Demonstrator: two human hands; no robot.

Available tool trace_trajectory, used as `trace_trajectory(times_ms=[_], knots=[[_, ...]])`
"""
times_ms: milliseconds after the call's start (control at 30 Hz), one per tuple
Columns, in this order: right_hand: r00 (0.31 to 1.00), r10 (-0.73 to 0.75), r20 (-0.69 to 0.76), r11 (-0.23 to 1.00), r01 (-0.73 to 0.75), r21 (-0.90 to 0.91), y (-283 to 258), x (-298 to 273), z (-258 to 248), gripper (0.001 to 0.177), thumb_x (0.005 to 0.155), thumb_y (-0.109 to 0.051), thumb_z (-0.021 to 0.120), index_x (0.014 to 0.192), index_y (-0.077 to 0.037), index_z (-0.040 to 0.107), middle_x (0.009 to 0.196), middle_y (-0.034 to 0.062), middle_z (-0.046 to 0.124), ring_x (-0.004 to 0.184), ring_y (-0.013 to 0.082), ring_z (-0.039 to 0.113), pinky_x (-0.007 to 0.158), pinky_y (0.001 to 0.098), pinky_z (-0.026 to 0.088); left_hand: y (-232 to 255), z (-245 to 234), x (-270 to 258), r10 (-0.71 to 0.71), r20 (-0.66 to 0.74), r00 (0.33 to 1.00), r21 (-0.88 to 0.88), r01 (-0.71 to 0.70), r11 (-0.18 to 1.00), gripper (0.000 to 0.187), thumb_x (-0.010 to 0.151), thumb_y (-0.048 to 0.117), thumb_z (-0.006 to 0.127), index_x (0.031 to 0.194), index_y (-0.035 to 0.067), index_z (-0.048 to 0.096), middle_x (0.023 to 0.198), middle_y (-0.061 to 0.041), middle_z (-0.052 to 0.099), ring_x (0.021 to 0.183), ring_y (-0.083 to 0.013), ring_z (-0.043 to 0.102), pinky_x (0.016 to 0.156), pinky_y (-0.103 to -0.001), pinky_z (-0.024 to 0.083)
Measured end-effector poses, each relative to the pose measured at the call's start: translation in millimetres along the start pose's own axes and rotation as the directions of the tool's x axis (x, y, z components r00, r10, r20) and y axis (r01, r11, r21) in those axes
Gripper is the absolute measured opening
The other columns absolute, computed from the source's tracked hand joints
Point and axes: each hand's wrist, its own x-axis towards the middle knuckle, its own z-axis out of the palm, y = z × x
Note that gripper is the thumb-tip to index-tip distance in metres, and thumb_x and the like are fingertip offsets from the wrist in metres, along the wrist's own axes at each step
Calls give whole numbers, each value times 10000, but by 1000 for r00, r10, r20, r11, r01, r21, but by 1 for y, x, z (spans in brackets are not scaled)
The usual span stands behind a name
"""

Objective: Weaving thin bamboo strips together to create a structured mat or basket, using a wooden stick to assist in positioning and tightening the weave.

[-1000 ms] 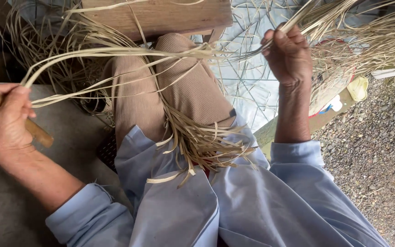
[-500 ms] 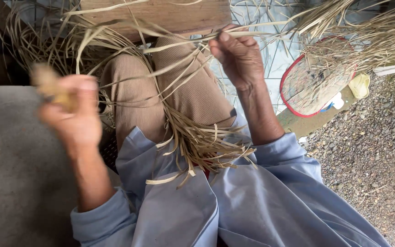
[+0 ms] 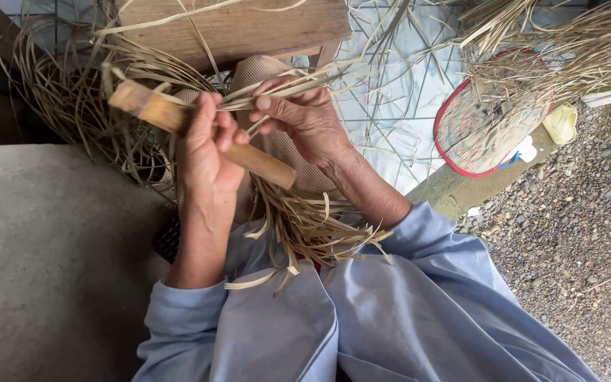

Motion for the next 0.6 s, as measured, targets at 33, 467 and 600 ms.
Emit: trace_trajectory(times_ms=[33, 467, 600], knots=[[1000, 18, 8, 1000, -18, 10, -2, 1, -3, 192, 850, 10, 803, 992, 87, 700, 826, 225, 714, 762, 323, 776, 638, 363, 693, 2, -8, 4, 57, -11, 998, -6, -57, 998, 273, 992, 345, 712, 1125, 107, 697, 686, 60, 604, 487, -26, 450, 605, -243, 478], [768, -231, 597, 271, 641, -719, -93, -41, 23, 263, 1006, -152, 746, 1197, 26, 712, 1287, 277, 623, 1231, 496, 624, 1007, 539, 528, 12, 2, -23, 406, 56, 912, 335, -401, 853, 160, 947, 245, 808, 945, 115, 715, 584, 13, 542, 429, -66, 453, 512, -261, 493], [814, -13, 581, 229, 568, -791, -57, -32, 24, 423, 976, -163, 753, 1271, 116, 635, 1150, 390, 642, 1111, 529, 650, 974, 618, 536, 3, 19, -33, 380, 115, 918, 333, -396, 855, 167, 949, 192, 791, 938, 44, 716, 563, -12, 522, 415, -70, 454, 508, -276, 528]])
